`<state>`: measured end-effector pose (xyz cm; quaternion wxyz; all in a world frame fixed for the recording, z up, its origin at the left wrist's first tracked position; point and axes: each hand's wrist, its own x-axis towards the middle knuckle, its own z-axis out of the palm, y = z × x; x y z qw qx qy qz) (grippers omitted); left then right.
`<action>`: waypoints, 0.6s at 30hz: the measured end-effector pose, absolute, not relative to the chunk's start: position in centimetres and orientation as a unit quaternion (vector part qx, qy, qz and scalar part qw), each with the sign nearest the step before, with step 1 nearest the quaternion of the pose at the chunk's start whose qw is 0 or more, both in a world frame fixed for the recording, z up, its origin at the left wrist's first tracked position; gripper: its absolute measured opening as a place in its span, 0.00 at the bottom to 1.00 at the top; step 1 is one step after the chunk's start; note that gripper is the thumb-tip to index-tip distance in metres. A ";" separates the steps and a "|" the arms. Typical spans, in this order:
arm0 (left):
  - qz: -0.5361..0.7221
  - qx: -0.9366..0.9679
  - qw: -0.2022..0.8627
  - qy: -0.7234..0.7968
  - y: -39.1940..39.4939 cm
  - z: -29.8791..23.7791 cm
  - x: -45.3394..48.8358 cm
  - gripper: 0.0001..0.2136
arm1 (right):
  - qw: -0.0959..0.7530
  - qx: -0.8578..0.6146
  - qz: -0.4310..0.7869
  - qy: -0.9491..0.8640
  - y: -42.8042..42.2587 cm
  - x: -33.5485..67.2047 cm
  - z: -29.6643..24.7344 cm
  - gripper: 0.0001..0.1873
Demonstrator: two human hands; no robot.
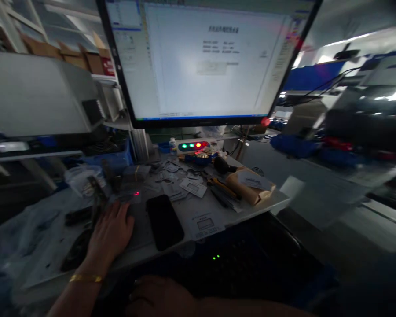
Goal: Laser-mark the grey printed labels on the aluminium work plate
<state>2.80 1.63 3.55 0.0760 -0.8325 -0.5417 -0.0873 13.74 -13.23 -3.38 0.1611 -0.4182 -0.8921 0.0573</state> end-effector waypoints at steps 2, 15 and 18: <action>-0.085 -0.828 0.069 -0.550 1.2 3.9 3.0 0.22 | 0.184 -0.426 0.070 -0.883 -13.4 13.5 -4.8 0.21; -0.082 -0.819 0.025 -0.568 0.3 4.0 3.0 0.21 | 0.189 -0.414 0.237 -0.859 -14.8 14.5 -4.3 0.28; -0.081 -0.817 0.018 -0.571 0.2 3.9 3.0 0.22 | 0.194 -0.414 0.249 -0.854 -14.9 14.5 -4.0 0.28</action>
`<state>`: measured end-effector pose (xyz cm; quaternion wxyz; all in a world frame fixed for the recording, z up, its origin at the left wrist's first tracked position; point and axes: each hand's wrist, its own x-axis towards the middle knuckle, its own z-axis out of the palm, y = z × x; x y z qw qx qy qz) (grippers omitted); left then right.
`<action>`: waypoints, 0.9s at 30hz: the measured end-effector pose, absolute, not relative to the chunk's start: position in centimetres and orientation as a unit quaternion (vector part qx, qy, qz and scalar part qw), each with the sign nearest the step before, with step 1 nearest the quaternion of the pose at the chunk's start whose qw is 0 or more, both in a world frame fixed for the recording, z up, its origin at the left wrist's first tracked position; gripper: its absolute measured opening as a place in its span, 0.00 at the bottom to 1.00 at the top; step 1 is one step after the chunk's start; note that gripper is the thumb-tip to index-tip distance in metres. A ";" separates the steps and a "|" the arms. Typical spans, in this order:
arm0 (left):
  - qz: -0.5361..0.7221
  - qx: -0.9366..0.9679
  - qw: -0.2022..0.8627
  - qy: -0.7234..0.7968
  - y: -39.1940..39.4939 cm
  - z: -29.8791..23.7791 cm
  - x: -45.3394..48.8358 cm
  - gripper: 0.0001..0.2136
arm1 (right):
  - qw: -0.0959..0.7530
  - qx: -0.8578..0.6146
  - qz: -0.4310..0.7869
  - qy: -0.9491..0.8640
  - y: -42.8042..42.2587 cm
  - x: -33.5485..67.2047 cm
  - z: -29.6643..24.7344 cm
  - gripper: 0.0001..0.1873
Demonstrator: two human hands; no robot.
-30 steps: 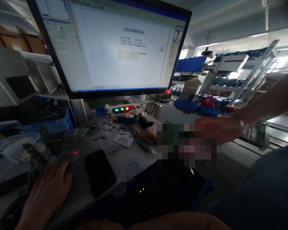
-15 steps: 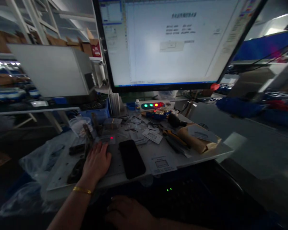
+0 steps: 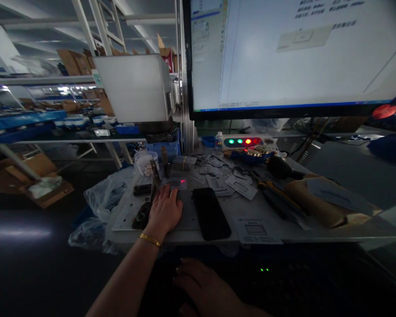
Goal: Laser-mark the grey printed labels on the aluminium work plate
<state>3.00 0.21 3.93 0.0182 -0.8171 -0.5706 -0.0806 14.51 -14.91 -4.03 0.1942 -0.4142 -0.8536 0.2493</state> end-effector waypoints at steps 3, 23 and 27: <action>-0.082 -0.817 0.016 -0.570 0.2 3.9 3.0 0.22 | 0.198 -0.416 0.261 -0.849 -15.0 14.5 -3.7 0.27; -0.083 -0.817 0.027 -0.571 0.4 3.6 2.9 0.22 | 0.195 -0.423 0.274 -0.841 -15.5 14.8 -1.9 0.26; -0.086 -0.819 0.028 -0.566 0.4 3.6 2.9 0.22 | 0.205 -0.427 0.271 -0.838 -15.5 14.8 -2.2 0.27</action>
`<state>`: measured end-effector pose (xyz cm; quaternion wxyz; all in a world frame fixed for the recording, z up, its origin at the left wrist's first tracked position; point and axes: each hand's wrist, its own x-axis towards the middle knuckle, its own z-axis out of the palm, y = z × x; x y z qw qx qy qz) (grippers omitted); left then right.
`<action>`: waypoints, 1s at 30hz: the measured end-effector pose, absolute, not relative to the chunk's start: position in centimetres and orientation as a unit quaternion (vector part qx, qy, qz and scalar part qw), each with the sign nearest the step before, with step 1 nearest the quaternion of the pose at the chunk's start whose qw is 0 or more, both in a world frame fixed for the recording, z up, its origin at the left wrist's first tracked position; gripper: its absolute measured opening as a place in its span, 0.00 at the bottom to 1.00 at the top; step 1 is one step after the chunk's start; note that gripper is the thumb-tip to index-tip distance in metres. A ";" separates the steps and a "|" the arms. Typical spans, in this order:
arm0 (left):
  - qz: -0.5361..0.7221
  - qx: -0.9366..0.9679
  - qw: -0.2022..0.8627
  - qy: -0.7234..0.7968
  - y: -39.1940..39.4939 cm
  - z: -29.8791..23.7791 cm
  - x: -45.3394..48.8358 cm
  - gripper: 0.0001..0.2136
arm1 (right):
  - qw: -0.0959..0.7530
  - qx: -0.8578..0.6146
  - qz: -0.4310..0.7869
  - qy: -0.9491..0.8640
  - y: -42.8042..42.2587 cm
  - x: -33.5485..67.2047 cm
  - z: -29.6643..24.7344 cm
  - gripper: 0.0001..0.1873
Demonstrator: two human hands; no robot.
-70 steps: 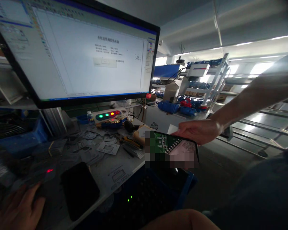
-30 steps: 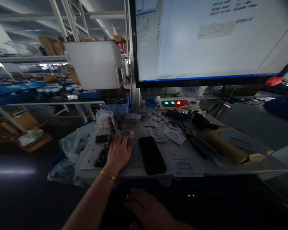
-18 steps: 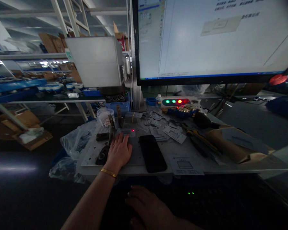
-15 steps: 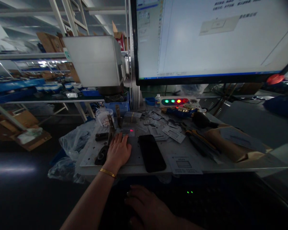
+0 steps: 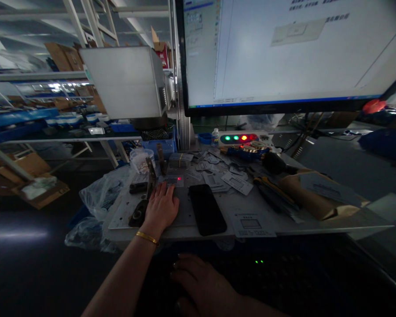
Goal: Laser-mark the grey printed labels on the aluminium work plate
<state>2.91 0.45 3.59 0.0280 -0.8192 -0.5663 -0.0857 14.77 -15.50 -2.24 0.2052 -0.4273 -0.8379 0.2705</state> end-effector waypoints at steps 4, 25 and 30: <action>-0.091 -0.820 0.030 -0.564 0.4 3.6 2.9 0.21 | 0.196 -0.432 0.276 -0.836 -15.5 14.8 -2.2 0.26; -0.087 -0.817 0.025 -0.570 0.2 3.8 2.9 0.21 | 0.173 -0.417 0.222 -0.864 -15.0 14.6 -3.0 0.26; -0.092 -0.819 0.032 -0.565 0.2 3.9 2.9 0.21 | 0.164 -0.428 0.231 -0.859 -15.0 14.7 -3.2 0.25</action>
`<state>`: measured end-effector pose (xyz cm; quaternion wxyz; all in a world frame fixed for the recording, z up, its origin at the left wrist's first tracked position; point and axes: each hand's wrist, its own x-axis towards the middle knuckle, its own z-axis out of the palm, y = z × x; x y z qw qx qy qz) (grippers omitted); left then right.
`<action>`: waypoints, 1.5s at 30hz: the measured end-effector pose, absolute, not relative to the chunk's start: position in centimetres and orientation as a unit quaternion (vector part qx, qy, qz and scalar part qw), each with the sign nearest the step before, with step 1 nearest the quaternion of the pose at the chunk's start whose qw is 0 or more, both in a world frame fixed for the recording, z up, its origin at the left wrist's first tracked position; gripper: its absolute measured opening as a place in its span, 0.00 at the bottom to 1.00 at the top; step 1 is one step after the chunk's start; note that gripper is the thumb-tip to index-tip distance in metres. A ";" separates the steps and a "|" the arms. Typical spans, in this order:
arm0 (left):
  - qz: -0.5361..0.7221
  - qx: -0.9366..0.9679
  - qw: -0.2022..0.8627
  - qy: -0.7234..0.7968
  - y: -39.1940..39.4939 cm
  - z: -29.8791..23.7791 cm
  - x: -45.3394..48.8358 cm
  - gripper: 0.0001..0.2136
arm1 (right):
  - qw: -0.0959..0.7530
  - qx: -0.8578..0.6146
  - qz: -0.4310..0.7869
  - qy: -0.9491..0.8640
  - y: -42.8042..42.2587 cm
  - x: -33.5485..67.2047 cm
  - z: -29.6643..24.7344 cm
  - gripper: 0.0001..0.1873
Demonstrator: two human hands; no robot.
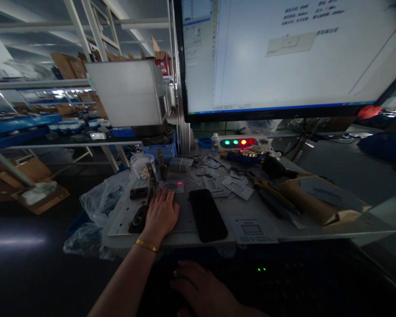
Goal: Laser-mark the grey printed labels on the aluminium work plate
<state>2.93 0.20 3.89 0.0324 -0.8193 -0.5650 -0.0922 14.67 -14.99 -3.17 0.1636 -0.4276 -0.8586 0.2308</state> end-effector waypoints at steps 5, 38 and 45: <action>-0.087 -0.820 0.028 -0.566 0.2 4.0 2.9 0.21 | 0.165 -0.424 0.259 -0.852 -14.9 14.7 -2.8 0.25; -0.108 -0.823 0.041 -0.557 0.3 3.6 2.9 0.20 | 0.151 -0.443 0.306 -0.829 -15.6 15.2 -0.1 0.30; -0.100 -0.822 0.025 -0.561 -0.1 3.7 3.2 0.21 | 0.086 -0.438 0.297 -0.844 -16.2 15.4 0.1 0.50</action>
